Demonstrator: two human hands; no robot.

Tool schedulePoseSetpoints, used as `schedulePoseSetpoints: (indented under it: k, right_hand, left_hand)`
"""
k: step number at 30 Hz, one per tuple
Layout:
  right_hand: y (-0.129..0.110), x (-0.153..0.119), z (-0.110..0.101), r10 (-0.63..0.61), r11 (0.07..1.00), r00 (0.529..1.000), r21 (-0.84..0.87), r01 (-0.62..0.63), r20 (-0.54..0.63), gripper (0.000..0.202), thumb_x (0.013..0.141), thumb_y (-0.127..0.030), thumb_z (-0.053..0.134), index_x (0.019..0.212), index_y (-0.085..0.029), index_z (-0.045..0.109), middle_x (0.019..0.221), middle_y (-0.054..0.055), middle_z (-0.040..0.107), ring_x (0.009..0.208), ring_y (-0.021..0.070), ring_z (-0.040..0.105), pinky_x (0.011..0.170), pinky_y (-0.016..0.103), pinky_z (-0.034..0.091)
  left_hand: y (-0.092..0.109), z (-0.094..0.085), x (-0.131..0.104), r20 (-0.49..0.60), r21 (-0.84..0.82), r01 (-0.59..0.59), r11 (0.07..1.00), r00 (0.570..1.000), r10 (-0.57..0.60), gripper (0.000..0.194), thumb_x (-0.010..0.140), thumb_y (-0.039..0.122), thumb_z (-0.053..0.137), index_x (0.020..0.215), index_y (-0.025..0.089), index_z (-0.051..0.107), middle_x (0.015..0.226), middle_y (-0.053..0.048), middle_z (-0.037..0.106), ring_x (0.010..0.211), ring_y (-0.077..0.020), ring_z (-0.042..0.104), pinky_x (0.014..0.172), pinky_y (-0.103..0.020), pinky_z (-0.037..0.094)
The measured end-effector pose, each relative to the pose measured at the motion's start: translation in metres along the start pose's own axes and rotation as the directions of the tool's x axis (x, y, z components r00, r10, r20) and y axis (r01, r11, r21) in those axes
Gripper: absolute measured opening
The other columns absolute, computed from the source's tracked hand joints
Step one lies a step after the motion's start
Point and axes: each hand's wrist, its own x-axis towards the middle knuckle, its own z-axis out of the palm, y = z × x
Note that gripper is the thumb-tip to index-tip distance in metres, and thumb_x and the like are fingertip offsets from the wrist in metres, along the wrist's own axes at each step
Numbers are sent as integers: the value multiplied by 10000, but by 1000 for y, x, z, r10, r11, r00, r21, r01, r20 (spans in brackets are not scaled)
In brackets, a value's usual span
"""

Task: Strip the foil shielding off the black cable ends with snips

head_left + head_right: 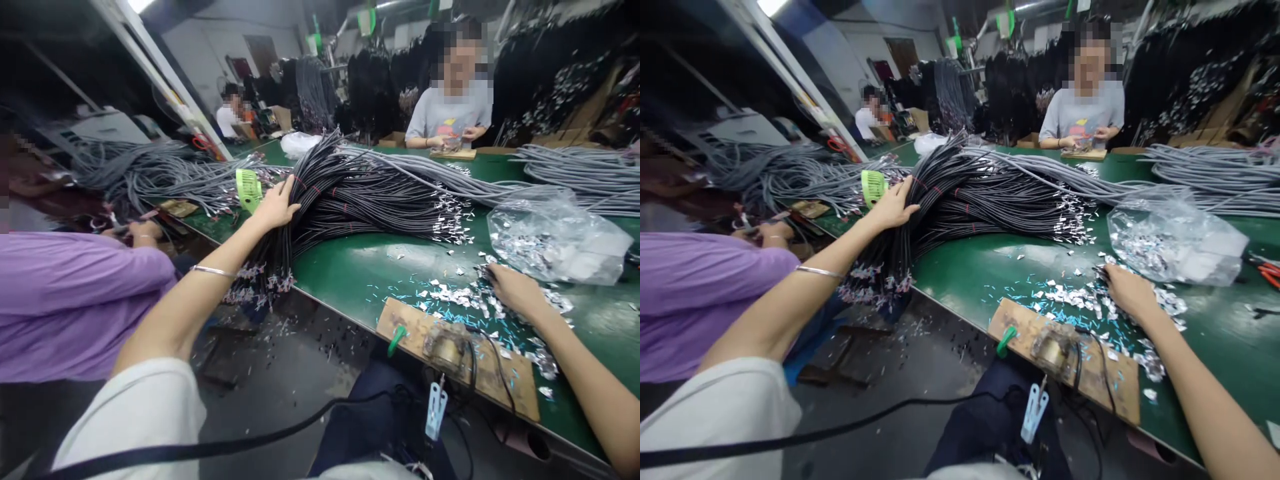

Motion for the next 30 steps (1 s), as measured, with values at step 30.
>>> schedulePoseSetpoints:
  k: [30]
  right_hand:
    - [-15, -13, -10, 44, 996, 999, 72, -42, -19, 242, 883, -147, 362, 1069, -191, 512, 1070, 112, 658, 887, 236, 628, 654, 291, 363]
  left_hand:
    - [30, 114, 102, 496, 557, -370, 744, 866, 59, 352, 876, 326, 550, 1183, 154, 527, 1189, -92, 559, 1029, -214, 576, 863, -434, 501]
